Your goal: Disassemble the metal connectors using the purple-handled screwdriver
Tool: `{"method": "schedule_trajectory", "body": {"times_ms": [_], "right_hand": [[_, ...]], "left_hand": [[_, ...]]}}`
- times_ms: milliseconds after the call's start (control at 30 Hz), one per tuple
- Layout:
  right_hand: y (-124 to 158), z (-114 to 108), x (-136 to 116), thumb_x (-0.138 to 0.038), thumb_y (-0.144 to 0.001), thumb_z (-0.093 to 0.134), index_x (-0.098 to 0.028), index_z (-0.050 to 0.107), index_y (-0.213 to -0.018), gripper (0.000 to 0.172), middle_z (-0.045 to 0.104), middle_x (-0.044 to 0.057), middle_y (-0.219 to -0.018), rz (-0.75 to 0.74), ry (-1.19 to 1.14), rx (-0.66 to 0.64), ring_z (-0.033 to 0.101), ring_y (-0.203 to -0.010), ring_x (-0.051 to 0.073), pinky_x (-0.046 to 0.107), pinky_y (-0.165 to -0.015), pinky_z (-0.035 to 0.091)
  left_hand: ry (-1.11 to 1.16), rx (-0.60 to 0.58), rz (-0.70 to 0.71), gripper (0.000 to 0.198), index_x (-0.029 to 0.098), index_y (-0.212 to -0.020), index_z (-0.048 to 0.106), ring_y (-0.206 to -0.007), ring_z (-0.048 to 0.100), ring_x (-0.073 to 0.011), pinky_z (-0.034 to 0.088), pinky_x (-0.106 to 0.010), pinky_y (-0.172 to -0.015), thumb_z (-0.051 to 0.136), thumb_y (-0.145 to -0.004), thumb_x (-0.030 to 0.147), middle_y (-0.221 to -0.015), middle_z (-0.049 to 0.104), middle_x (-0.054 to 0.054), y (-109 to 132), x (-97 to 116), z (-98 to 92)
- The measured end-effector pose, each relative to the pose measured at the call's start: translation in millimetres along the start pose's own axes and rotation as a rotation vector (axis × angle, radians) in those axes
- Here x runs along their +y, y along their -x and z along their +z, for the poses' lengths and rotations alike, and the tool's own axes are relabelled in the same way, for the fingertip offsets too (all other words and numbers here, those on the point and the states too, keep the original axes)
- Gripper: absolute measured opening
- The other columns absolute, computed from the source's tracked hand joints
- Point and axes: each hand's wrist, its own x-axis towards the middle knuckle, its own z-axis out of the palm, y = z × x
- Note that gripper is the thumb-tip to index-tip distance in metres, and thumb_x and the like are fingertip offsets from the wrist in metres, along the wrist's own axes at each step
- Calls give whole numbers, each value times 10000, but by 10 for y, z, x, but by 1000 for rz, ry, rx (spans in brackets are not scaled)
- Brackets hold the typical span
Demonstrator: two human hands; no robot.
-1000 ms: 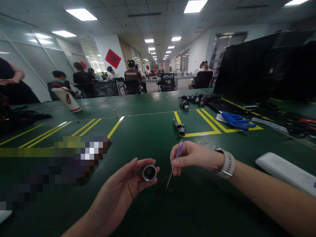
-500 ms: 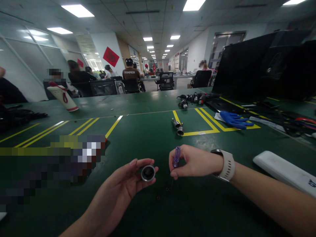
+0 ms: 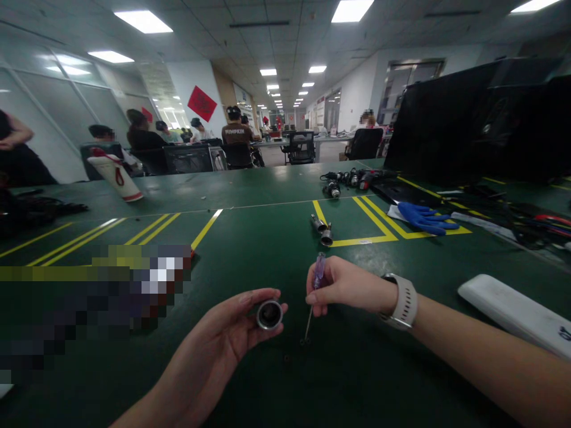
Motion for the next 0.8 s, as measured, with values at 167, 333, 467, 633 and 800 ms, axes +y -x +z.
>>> {"method": "schedule_trajectory", "body": {"times_ms": [167, 333, 467, 633, 800], "right_hand": [[6, -12, 15, -207, -755, 641, -116, 562, -754, 120, 621, -9, -616, 12, 87, -11, 604, -576, 94, 227, -565, 493], [7, 19, -12, -148, -755, 619, -120, 554, -736, 73, 604, -20, -586, 29, 163, 14, 598, -562, 91, 215, -546, 485], [-5, 36, -8, -137, -759, 608, -122, 552, -731, 64, 608, -19, -585, 37, 161, 34, 598, -554, 92, 220, -540, 485], [-37, 65, 58, -120, -746, 612, -114, 553, -713, 68, 612, -18, -564, 76, 35, 74, 594, -524, 87, 221, -531, 485], [-43, 111, 113, -163, -705, 671, -105, 562, -694, 123, 635, -3, -555, 22, -312, 51, 609, -520, 92, 212, -526, 484]], "left_hand": [[-54, 4, -3, 246, 96, -970, 691, -1070, 565, -301, 508, -368, -860, 504, -824, 164, -1038, 673, -142, -1, -7, 5], [-64, 4, -4, 244, 111, -972, 691, -1061, 571, -293, 504, -370, -866, 514, -812, 160, -1027, 680, -132, -13, -12, 10], [-65, 17, 9, 237, 108, -963, 694, -1043, 583, -296, 509, -371, -852, 534, -799, 168, -1016, 685, -135, -11, -10, 13], [-60, 12, 16, 238, 109, -966, 691, -1032, 596, -281, 498, -358, -869, 562, -769, 146, -1023, 690, -129, -8, -12, -3], [-69, 64, 40, 291, 146, -983, 680, -1007, 614, -249, 478, -334, -890, 610, -701, 120, -1060, 685, -87, 2, -3, -9]]}}
